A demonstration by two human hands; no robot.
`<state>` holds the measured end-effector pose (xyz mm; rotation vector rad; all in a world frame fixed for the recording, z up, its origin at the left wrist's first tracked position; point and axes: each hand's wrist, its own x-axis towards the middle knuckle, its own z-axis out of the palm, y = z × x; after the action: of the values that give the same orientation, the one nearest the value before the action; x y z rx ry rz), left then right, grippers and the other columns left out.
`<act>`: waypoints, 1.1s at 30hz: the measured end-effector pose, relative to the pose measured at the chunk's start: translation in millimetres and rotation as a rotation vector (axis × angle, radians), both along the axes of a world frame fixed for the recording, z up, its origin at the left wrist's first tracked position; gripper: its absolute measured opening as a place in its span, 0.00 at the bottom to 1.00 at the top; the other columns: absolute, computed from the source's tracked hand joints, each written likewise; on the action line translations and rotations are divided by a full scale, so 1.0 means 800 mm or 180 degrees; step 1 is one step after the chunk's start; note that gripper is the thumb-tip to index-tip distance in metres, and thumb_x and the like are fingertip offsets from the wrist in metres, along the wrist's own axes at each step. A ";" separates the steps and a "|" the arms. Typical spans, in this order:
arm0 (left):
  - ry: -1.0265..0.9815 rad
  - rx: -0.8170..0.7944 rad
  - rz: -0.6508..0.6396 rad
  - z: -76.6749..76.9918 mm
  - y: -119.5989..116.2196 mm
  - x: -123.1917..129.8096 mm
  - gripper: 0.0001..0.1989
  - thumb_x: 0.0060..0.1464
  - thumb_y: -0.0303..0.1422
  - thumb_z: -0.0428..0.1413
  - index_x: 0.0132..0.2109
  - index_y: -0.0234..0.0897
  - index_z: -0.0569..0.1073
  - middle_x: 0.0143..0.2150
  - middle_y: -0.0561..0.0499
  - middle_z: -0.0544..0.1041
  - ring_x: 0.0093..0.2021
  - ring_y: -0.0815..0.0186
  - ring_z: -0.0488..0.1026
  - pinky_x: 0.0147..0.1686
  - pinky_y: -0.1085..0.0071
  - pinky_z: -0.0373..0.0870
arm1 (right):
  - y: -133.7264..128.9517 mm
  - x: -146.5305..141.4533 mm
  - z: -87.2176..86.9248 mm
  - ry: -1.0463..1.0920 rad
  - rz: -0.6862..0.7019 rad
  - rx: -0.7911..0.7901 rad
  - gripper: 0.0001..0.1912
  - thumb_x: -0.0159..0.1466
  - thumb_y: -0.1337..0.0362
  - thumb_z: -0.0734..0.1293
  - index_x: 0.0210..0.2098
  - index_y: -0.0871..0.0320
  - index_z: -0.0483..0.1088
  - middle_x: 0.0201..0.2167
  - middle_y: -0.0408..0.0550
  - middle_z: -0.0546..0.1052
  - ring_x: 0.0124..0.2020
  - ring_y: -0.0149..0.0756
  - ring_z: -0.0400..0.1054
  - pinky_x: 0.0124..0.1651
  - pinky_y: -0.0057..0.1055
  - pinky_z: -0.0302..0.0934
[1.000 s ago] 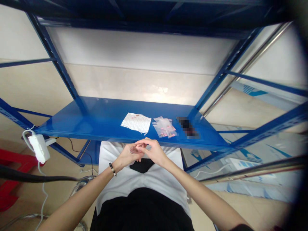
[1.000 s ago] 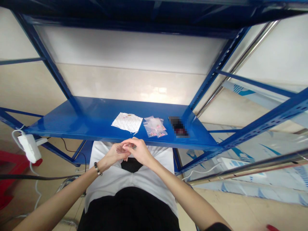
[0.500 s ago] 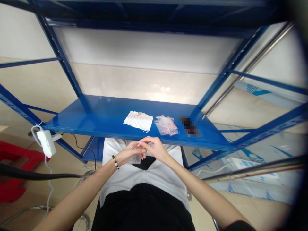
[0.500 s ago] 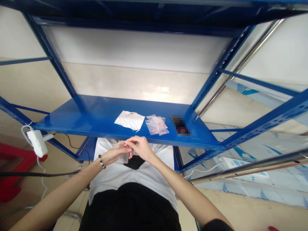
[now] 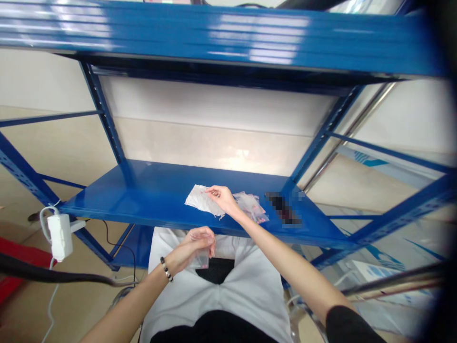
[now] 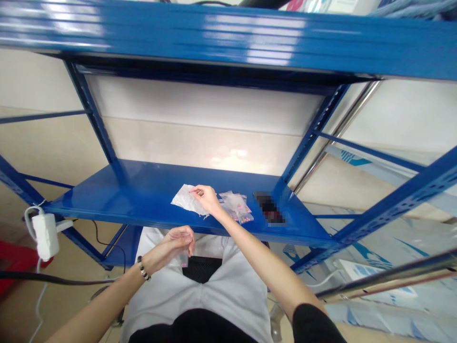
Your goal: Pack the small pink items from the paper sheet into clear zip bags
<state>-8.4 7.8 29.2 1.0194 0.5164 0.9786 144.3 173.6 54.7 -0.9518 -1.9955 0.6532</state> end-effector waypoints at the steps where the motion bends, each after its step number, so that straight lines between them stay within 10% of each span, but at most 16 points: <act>1: -0.0064 -0.0005 0.0047 0.001 0.004 0.000 0.11 0.55 0.37 0.61 0.35 0.33 0.71 0.27 0.49 0.74 0.27 0.69 0.70 0.32 0.72 0.67 | 0.021 -0.006 -0.001 -0.0227 -0.0131 0.0101 0.08 0.60 0.71 0.66 0.36 0.59 0.78 0.33 0.47 0.81 0.30 0.33 0.72 0.36 0.27 0.64; 13: -0.0335 0.0076 0.0381 0.002 0.007 -0.009 0.10 0.56 0.35 0.60 0.35 0.33 0.70 0.25 0.50 0.72 0.27 0.68 0.69 0.30 0.72 0.64 | 0.042 -0.048 -0.043 -0.1078 -0.0720 0.0636 0.11 0.63 0.72 0.65 0.42 0.58 0.77 0.40 0.50 0.78 0.42 0.39 0.68 0.48 0.32 0.58; 23: -0.0063 0.0014 0.0422 -0.020 0.042 -0.008 0.15 0.51 0.40 0.63 0.34 0.33 0.70 0.26 0.50 0.72 0.26 0.68 0.69 0.29 0.72 0.65 | 0.049 -0.062 -0.020 -0.1607 -0.0722 0.0750 0.09 0.63 0.71 0.64 0.30 0.59 0.77 0.34 0.52 0.76 0.39 0.40 0.64 0.44 0.32 0.56; 33: 0.0071 0.0195 0.0396 -0.021 0.018 -0.006 0.12 0.52 0.38 0.63 0.34 0.32 0.71 0.27 0.49 0.74 0.27 0.68 0.70 0.31 0.71 0.65 | 0.034 -0.079 -0.014 -0.1161 -0.0856 0.0679 0.13 0.62 0.75 0.62 0.42 0.58 0.75 0.38 0.51 0.77 0.43 0.41 0.65 0.48 0.35 0.57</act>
<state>-13.5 21.9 12.3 1.0636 0.5765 1.1000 80.7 200.9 43.2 -1.2445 -2.1417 0.1186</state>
